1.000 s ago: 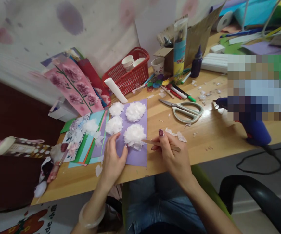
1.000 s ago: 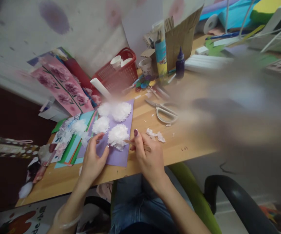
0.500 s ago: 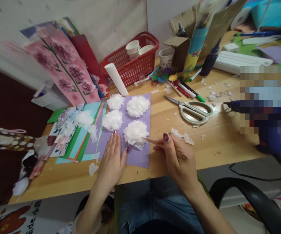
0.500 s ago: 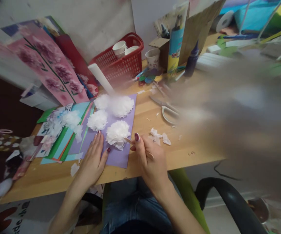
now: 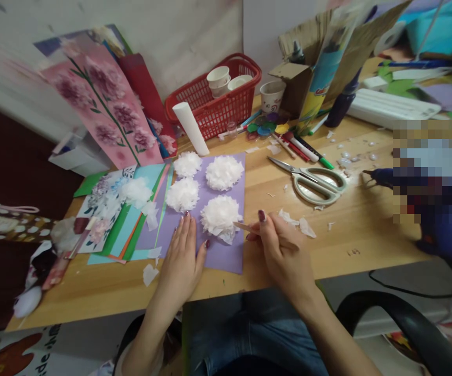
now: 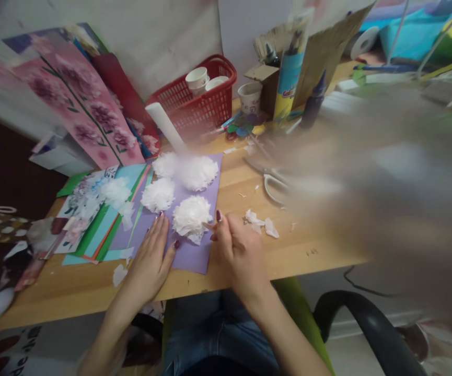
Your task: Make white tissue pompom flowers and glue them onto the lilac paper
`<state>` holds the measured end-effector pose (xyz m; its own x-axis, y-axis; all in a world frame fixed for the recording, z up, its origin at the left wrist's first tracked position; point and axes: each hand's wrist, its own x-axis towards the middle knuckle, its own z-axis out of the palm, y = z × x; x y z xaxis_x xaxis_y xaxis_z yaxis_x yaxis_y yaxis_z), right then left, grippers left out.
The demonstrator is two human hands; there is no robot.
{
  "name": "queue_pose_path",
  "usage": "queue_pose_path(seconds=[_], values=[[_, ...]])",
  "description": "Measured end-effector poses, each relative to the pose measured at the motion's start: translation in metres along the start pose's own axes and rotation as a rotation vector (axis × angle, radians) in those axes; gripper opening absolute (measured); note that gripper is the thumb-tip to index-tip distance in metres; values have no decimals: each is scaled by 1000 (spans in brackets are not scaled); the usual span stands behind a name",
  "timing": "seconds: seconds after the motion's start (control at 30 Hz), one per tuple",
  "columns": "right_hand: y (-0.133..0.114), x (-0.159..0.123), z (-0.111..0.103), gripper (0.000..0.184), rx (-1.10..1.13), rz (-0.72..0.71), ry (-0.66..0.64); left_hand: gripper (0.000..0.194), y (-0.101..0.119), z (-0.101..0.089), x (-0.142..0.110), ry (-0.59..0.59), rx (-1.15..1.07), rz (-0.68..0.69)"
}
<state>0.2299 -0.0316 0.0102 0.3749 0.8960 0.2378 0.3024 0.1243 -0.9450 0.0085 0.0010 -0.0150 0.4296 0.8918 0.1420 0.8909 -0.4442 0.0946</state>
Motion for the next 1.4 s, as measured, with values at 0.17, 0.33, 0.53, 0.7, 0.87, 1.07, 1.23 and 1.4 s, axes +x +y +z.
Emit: queue_pose_path(seconds=[0.17, 0.33, 0.53, 0.7, 0.87, 1.07, 1.23, 1.4], values=[[-1, -1, -4, 51, 240, 291, 203, 61, -2, 4, 0, 13, 22, -2], [-1, -6, -9, 53, 402, 352, 299, 61, -1, 4, 1, 1, 32, -9], [-1, -7, -9, 55, 364, 252, 138, 61, 10, -1, 5, 5, 12, -79], [0, -1, -2, 50, 256, 132, -46, 60, 29, -9, 5, 8, 14, -155], [5, 2, 2, 51, 319, 173, -14, 61, 44, -18, -3, 0, 45, -139], [-2, 5, -3, 57, 274, 172, 93, 62, 42, -26, -5, -41, 15, -100], [-9, 5, -7, 59, 330, 210, 160, 64, 43, -27, -4, -65, 29, -119], [-9, -1, -10, 58, 257, 186, 251, 62, 40, -31, -4, -91, 30, -88]])
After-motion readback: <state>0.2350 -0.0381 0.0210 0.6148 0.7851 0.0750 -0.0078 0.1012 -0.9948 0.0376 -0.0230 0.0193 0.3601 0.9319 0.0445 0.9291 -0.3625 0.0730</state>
